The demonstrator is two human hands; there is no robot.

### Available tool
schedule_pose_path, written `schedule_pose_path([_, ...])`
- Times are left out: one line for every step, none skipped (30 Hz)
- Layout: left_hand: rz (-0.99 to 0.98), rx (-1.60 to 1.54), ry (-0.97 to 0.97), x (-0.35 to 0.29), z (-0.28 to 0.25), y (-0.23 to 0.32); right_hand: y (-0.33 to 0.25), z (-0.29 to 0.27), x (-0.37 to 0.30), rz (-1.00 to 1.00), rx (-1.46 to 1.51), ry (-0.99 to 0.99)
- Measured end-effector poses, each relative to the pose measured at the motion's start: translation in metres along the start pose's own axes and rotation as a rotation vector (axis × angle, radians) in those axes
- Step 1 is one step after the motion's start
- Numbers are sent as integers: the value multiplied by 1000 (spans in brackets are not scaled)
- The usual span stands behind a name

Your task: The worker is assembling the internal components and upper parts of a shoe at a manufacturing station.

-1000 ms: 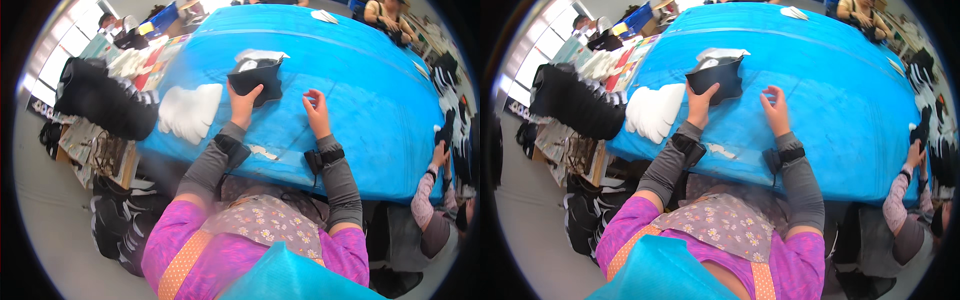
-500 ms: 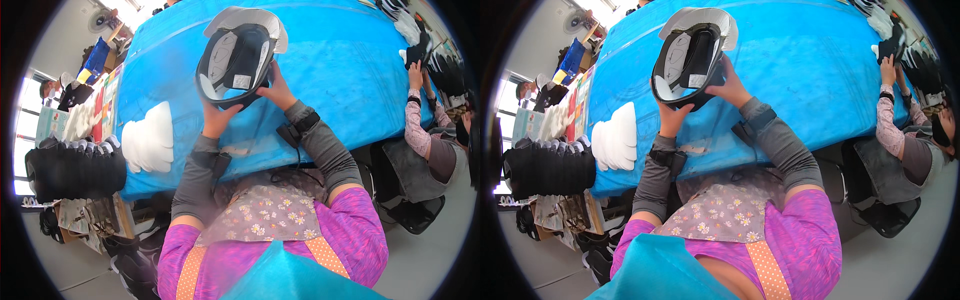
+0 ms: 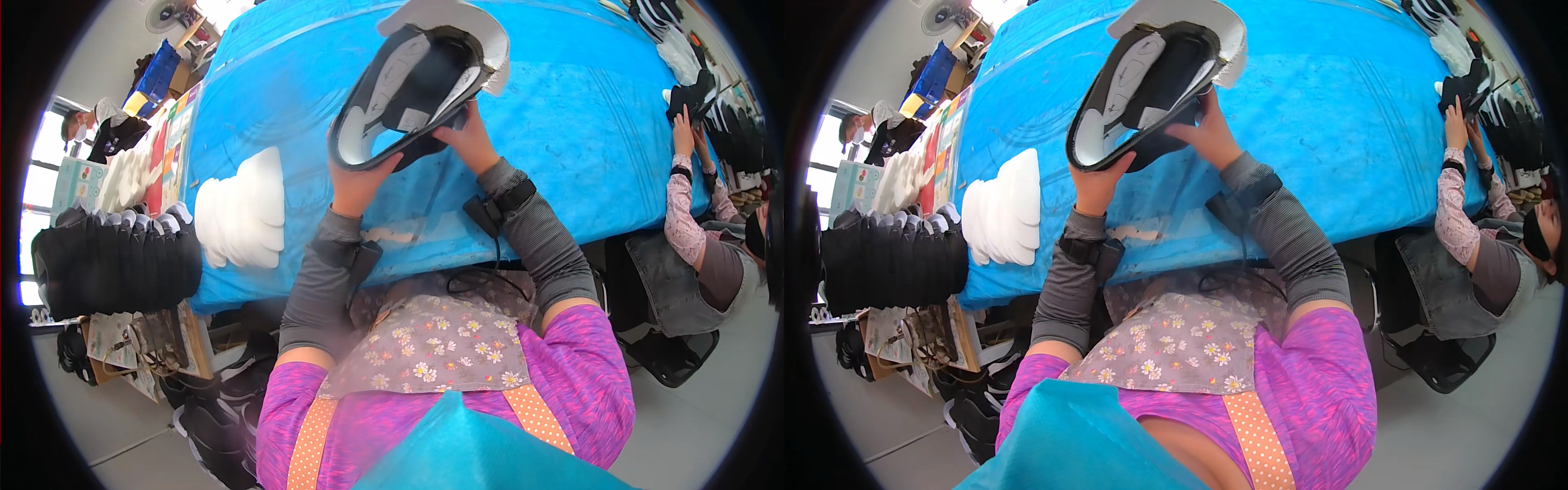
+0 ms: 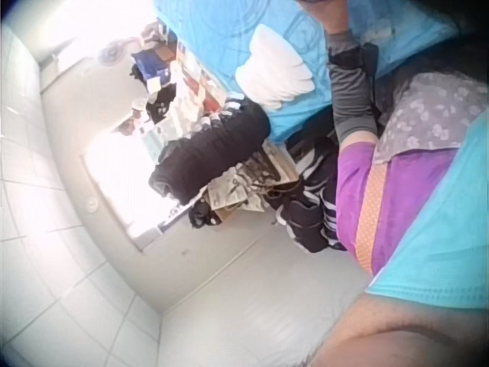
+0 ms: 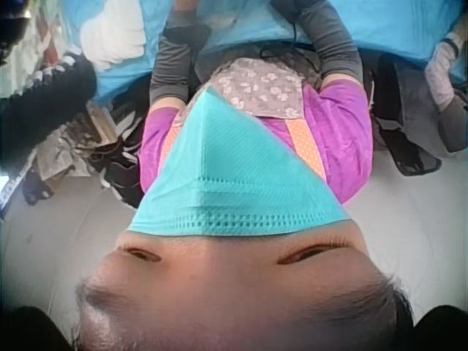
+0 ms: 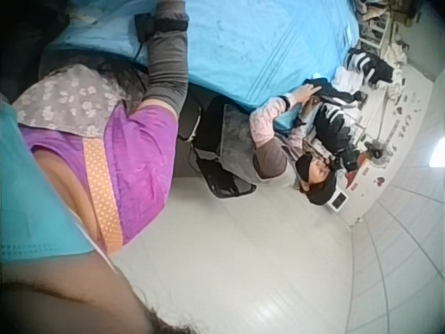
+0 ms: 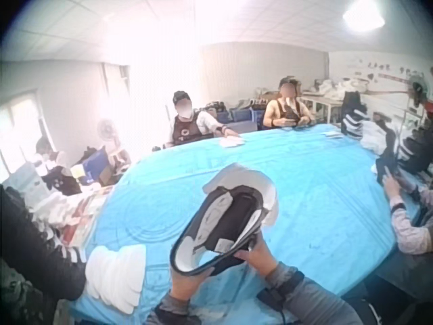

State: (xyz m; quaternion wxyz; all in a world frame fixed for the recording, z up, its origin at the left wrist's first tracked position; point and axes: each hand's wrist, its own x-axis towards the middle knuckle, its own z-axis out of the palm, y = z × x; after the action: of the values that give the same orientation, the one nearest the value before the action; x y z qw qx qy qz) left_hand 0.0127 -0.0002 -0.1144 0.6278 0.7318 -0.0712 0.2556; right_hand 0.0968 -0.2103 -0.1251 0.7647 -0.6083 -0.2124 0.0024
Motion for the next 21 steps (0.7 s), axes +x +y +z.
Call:
schedule_pose_path([0, 0, 1, -1, 0, 0, 0, -2, 1, 0, 0, -1])
schedule_pose_path([-12, 9, 0, -2, 0, 0, 1, -4, 2, 53, 39, 22])
schedule_pose_path([-24, 18, -2, -2, 2, 3, 1, -6, 2, 107, 78, 47])
schedule_pose_path([-23, 17, -2, -2, 4, 5, 2, -6, 2, 106, 77, 47])
schedule_pose_path([-53, -59, 8, -2, 7, 8, 2, -6, 2, 129, 229, 42])
schedule_pose_path([-81, -134, 18, -2, 7, 10, 3, -6, 2, 151, 382, 36])
schedule_pose_path([-78, -135, 17, -2, 7, 12, 2, -6, 2, 147, 381, 35])
schedule_pose_path([-78, -132, 9, -1, 7, 13, 1, -8, 3, 175, 398, 30])
schedule_pose_path([-78, -130, -1, 0, 6, 14, 0, -9, 4, 201, 414, 27])
schedule_pose_path([-71, -135, -5, 0, 6, 13, -1, -9, 4, 192, 410, 29])
schedule_pose_path([-68, -123, 18, -2, 5, 12, -2, -8, 4, 203, 431, 19])
schedule_pose_path([-63, -112, 43, -4, 4, 12, -2, -6, 4, 213, 452, 6])
schedule_pose_path([-54, -129, 30, -3, 6, 13, -1, -7, 4, 211, 474, -1])
schedule_pose_path([-90, -124, 42, -3, 5, 16, 1, -7, 4, 209, 495, -7])
schedule_pose_path([-129, -117, 55, -4, 5, 17, 0, -6, 4, 226, 481, -12])
schedule_pose_path([-121, -152, 51, -4, 6, 22, 0, -5, 3, 228, 456, -9])
schedule_pose_path([-137, -143, 17, -3, 5, 21, 0, -4, 3, 196, 429, -10])
schedule_pose_path([-152, -125, -9, -3, 0, 19, -2, 0, 3, 168, 407, -20])
schedule_pose_path([-146, -135, -15, -3, -1, 16, -5, 0, 2, 159, 398, -16])
schedule_pose_path([-149, -187, -21, -3, 0, 11, -8, -1, 2, 194, 445, -32])
schedule_pose_path([-152, -234, -24, -2, -1, 11, -9, 0, 2, 229, 496, -52])
